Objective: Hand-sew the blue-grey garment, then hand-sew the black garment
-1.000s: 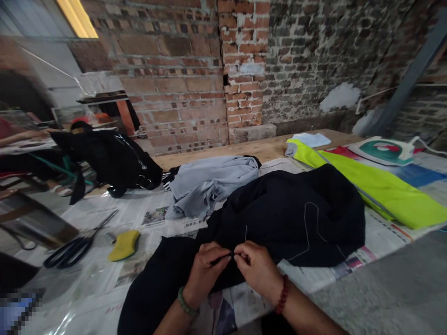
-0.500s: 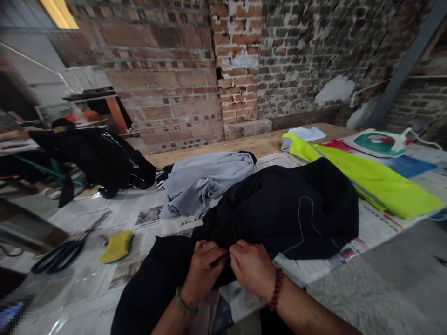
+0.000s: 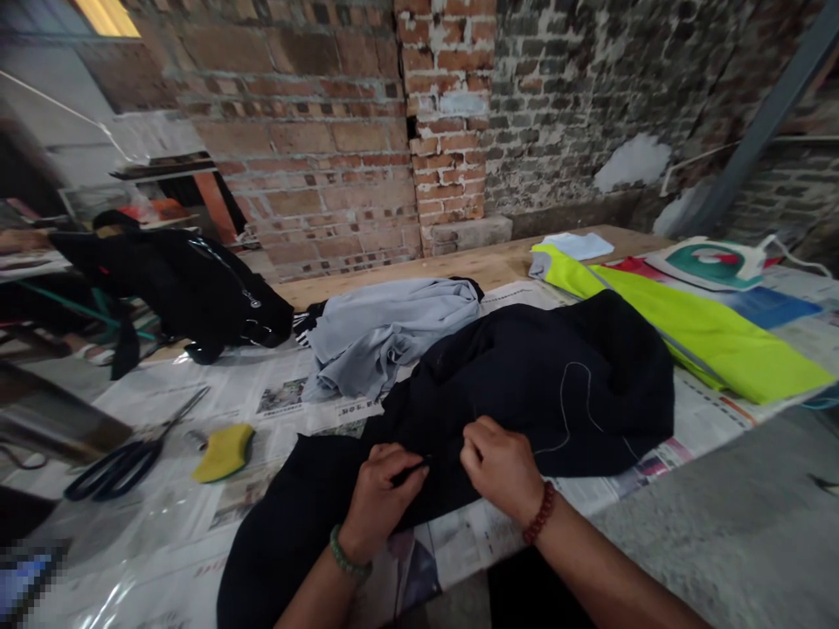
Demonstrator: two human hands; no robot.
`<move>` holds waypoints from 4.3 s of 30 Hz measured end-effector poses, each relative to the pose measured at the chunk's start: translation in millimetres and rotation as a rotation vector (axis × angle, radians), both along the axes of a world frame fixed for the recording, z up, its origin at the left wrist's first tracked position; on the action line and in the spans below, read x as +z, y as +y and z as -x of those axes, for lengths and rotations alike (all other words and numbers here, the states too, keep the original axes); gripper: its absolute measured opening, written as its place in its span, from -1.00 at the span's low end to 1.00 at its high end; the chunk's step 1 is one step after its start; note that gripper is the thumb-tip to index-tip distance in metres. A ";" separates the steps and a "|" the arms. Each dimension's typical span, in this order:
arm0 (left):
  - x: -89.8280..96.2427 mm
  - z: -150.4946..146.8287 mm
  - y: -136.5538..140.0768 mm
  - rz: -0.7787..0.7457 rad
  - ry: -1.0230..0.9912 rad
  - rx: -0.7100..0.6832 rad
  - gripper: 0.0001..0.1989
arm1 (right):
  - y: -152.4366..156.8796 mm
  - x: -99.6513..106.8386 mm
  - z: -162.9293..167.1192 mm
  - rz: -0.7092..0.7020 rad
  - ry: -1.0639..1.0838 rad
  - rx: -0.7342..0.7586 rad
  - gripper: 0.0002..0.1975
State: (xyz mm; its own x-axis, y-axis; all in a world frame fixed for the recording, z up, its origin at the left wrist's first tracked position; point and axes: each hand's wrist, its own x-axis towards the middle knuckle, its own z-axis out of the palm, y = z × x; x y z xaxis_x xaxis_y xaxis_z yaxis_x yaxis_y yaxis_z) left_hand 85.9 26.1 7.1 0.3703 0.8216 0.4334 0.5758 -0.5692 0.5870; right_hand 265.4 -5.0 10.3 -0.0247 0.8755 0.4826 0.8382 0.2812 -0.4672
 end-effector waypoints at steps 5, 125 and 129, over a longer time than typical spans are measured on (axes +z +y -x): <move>3.6 -0.4 1.2 -0.010 -0.021 -0.019 -0.91 | -2.4 4.9 -6.6 0.164 0.150 0.144 -0.82; 4.0 -4.9 -2.5 0.050 -0.035 -0.048 -0.88 | 3.7 5.1 22.2 0.006 -0.282 0.133 -0.86; 2.1 -3.1 -1.5 0.008 -0.023 -0.001 -0.89 | 16.1 4.2 14.9 -0.035 -0.358 0.034 -0.85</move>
State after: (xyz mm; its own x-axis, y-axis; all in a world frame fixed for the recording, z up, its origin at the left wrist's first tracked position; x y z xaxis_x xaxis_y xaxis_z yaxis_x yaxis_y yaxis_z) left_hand 89.0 24.6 9.3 0.3616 0.8246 0.4350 0.5614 -0.5651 0.6045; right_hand 250.5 11.1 14.5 -0.2261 0.8545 0.4676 0.9370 0.3220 -0.1352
